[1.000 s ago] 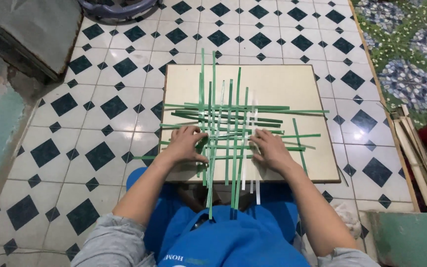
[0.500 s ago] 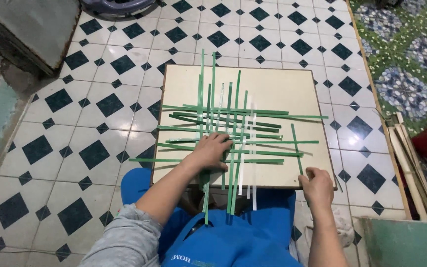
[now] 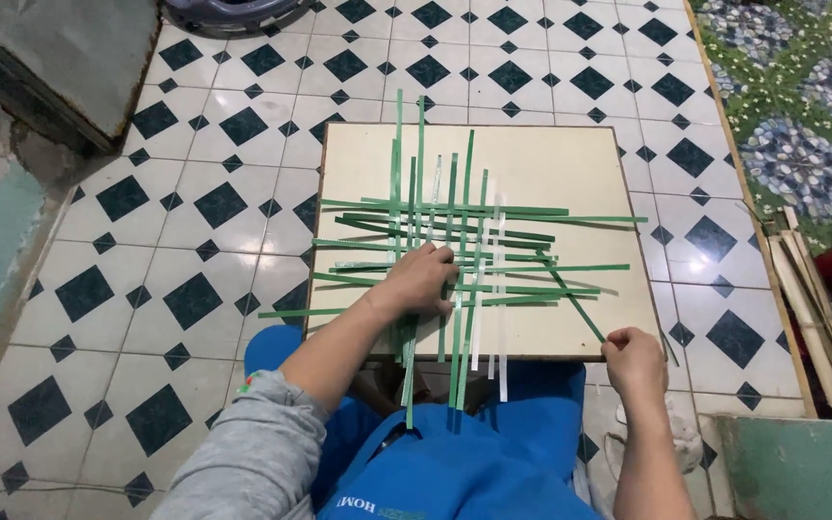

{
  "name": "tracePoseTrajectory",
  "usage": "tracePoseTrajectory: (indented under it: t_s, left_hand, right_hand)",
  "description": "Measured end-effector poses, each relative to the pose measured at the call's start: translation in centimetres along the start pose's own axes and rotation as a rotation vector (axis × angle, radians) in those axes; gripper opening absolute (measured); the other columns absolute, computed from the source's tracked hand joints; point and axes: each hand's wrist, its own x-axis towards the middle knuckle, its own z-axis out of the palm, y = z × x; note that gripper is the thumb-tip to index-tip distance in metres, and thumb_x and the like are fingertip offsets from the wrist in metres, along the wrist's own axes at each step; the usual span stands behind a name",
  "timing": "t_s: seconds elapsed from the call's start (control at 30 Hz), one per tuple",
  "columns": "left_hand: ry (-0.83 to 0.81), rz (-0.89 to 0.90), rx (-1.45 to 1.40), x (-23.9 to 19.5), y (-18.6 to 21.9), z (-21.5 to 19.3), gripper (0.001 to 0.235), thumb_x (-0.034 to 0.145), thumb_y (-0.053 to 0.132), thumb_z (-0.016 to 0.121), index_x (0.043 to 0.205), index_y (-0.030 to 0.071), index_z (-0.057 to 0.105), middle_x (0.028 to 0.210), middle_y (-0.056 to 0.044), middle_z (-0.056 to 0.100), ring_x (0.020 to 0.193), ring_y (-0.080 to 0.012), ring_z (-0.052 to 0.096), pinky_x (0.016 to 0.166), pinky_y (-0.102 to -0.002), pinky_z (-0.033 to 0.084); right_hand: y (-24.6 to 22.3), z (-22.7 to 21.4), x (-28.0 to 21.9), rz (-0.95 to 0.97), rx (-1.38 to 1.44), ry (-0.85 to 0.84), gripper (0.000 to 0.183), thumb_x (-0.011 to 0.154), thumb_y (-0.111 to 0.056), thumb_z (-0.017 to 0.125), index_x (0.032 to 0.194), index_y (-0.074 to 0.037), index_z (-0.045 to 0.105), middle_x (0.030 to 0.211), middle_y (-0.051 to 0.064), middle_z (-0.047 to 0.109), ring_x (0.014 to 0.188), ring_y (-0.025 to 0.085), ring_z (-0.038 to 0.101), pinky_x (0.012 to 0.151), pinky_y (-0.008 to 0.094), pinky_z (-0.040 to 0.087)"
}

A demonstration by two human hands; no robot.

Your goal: Weaving green and white plastic strips together on a board to create a mat or bag component.

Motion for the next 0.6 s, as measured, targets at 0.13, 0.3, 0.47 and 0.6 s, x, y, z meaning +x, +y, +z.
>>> tracePoseTrajectory:
  t_s: [0.13,0.3,0.47,0.6]
  left_hand:
    - [0.023,0.035,0.045,0.2,-1.0,0.4,0.056,0.069,0.042,0.076,0.122,0.026,0.067,0.121,0.001,0.061,0.116,-0.0221,0.055,0.097,-0.036,0.047]
    - [0.13,0.194,-0.088,-3.4,-3.3,-1.1,0.068,0.066,0.034,0.082,0.129,0.019,0.062,0.136,-0.012,0.054,0.131,-0.0388,0.045,0.111,-0.051,0.036]
    - [-0.196,-0.05,0.106,-6.8,-5.2,-4.2,0.094,0.064,0.041,0.082,0.147,0.029,0.041,0.16,-0.006,0.024,0.149,-0.0358,0.016,0.118,-0.056,0.02]
    - [-0.219,-0.054,0.159,-5.6,-6.5,-2.4,0.098,0.06,0.043,0.083,0.147,0.03,0.04,0.159,-0.006,0.026,0.149,-0.0346,0.016,0.117,-0.052,0.022]
  right_hand:
    - [-2.2,0.5,-0.8,-0.177,0.005,0.24,0.028,0.083,-0.016,0.072,0.111,-0.009,0.072,0.103,0.012,0.061,0.102,0.036,0.064,0.084,0.046,0.051]
    - [-9.2,4.8,-1.4,-0.937,-0.155,0.13,0.03,0.077,-0.02,0.071,0.107,-0.021,0.069,0.114,0.007,0.063,0.115,0.029,0.058,0.095,0.039,0.049]
    - [-15.5,1.0,-3.1,-0.943,-0.323,-0.192,0.071,0.073,-0.023,0.077,0.139,-0.02,0.049,0.149,0.016,0.035,0.141,0.039,0.031,0.114,0.053,0.03]
    - [-17.3,1.0,-1.6,-0.871,-0.511,-0.282,0.084,0.074,-0.039,0.077,0.148,-0.03,0.037,0.159,0.011,0.021,0.148,0.036,0.017,0.117,0.056,0.024]
